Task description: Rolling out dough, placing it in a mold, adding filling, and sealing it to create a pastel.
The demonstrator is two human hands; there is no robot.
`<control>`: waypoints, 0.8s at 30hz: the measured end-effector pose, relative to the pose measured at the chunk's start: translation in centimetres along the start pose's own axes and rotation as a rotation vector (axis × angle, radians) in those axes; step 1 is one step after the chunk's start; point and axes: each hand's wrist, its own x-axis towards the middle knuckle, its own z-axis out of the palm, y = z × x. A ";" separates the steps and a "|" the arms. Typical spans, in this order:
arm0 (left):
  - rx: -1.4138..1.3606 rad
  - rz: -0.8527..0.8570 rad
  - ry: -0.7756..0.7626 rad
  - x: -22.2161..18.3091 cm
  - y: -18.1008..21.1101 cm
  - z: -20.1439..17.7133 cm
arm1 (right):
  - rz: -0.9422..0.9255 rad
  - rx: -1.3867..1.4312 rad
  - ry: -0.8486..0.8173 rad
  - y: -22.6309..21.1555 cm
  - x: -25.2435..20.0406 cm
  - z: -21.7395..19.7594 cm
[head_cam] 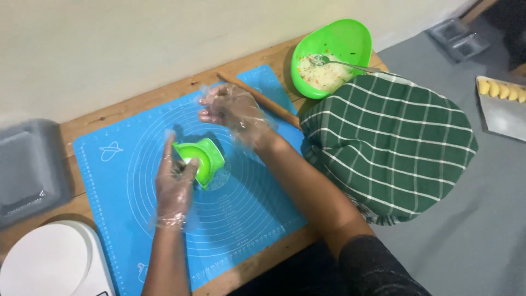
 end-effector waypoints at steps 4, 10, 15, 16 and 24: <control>0.350 -0.061 -0.074 -0.5 2.4 0.5 | -0.058 -0.002 -0.025 -2.7 -3.3 1.7; 0.846 0.150 0.045 1.2 -2.0 1.0 | -0.332 -0.001 -0.113 -3.2 -7.2 2.2; 0.844 0.340 0.191 1.5 -3.4 1.1 | -0.327 0.163 -0.272 -1.1 -9.0 -0.6; 0.841 0.341 0.191 0.8 -2.5 1.0 | -0.329 0.161 -0.272 -0.7 -10.0 -1.8; 0.057 0.289 0.030 -5.3 6.6 4.2 | -0.456 -0.045 -0.386 3.4 -19.6 -10.7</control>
